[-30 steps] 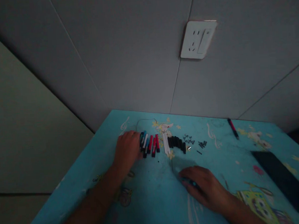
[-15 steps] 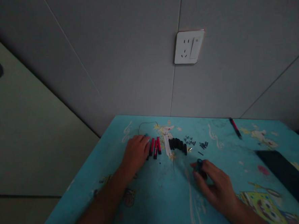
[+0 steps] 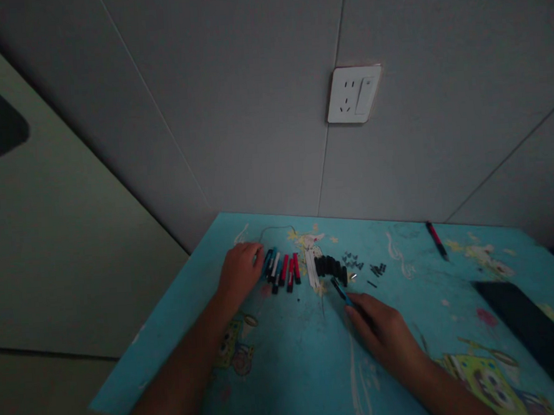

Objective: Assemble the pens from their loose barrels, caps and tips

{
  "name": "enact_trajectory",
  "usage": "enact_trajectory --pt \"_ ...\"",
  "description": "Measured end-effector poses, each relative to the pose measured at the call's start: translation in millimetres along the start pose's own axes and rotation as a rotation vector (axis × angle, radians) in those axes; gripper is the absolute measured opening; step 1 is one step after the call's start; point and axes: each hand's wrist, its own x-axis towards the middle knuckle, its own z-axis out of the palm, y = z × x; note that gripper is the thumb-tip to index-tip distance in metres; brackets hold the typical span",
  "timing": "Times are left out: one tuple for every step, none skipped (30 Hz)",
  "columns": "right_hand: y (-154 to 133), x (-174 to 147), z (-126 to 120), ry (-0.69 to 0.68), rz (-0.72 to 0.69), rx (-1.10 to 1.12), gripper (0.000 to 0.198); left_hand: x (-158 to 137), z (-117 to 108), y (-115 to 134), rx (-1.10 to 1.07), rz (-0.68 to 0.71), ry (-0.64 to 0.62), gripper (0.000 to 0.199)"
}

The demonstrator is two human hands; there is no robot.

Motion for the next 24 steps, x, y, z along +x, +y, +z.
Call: enact_trajectory --pt "-0.4 0.1 0.2 0.0 -0.004 0.002 0.025 -1.0 0.1 4.0 -0.03 0.022 -0.007 0.024" --pt "-0.7 0.2 0.3 -0.003 -0.006 0.004 0.026 -1.8 -0.2 7.3 -0.058 0.043 -0.011 0.024" --pt "-0.9 0.3 0.5 -0.006 -0.009 0.008 0.026 -2.3 -0.9 9.8 -0.085 0.062 -0.013 0.023" --pt "-0.9 0.4 0.7 -0.012 -0.011 0.013 0.026 -2.5 -1.8 11.5 -0.109 0.08 -0.014 0.024" --pt "-0.9 0.3 0.9 -0.022 -0.011 0.022 0.027 -2.6 -2.6 12.5 -0.131 0.096 -0.015 0.024" --pt "-0.9 0.2 0.9 -0.03 -0.009 0.032 0.027 -2.6 -3.1 13.1 -0.153 0.109 -0.013 0.025" --pt "-0.8 0.0 0.9 -0.035 -0.005 0.042 0.027 -2.6 -3.5 13.9 -0.18 0.12 -0.011 0.025" --pt "-0.8 -0.2 0.9 -0.04 0.002 0.051 0.027 -3.1 -3.6 15.5 -0.215 0.134 -0.009 0.026" --pt "-0.9 -0.4 0.8 -0.044 0.008 0.059 0.027 -4.1 -3.6 18.3 -0.264 0.152 -0.012 0.026" --pt "-1.2 -0.6 0.6 -0.048 0.014 0.066 0.027 -5.9 -3.6 22.9 -0.328 0.169 -0.022 0.026" --pt "-1.6 -0.6 0.4 -0.049 0.016 0.073 0.027 -8.6 -3.7 29.4 -0.407 0.184 -0.043 0.027" --pt "-2.2 -0.4 0.2 -0.049 0.016 0.08 0.027 -12.3 -3.8 37.7 -0.498 0.195 -0.076 0.027" --pt "-3.0 -0.1 -0.1 -0.053 0.016 0.086 0.027 -16.8 -3.9 47.4 -0.601 0.183 -0.131 0.027" --pt "-3.8 0.4 -0.4 -0.057 0.014 0.091 0.027 -22.0 -4.0 58.1 -0.701 0.156 -0.188 0.028" --pt "-4.7 1.0 -0.6 -0.061 0.013 0.096 0.027 -27.5 -3.8 68.8 -0.79 0.127 -0.253 0.029" --pt "-5.4 1.5 -0.9 -0.068 0.008 0.1 0.027 -33.0 -3.4 79.0 -0.864 0.118 -0.315 0.029" --pt "-5.8 1.9 -1.0 -0.074 0.001 0.106 0.027 -38.0 -2.7 87.9 -0.917 0.126 -0.368 0.029" --pt "-5.9 2.1 -0.9 -0.074 -0.009 0.112 0.026 -42.2 -1.7 94.9 -0.958 0.133 -0.415 0.027" --pt "-5.6 1.9 -0.7 -0.07 -0.021 0.12 0.026 -45.3 -0.7 100.0 -0.99 0.129 -0.43 0.025" --pt "-5.0 1.5 -0.3 -0.06 -0.035 0.128 0.025 -47.3 0.3 102.9 -1.007 0.121 -0.44 0.023" --pt "-4.3 0.8 0.2 -0.048 -0.048 0.136 0.024 -48.2 1.0 104.0 -1.015 0.117 -0.45 0.022" --pt "-3.6 -0.1 0.8 -0.037 -0.061 0.146 0.024 -48.1 1.4 103.6 -1.013 0.118 -0.462 0.022" --pt "-3.0 -1.1 1.3 -0.024 -0.074 0.158 0.025 -47.3 1.5 102.2 -1.001 0.131 -0.478 0.022" --pt "-2.7 -2.1 1.6 -0.013 -0.091 0.175 0.025 -46.2 1.4 100.3 -0.982 0.156 -0.489 0.021"
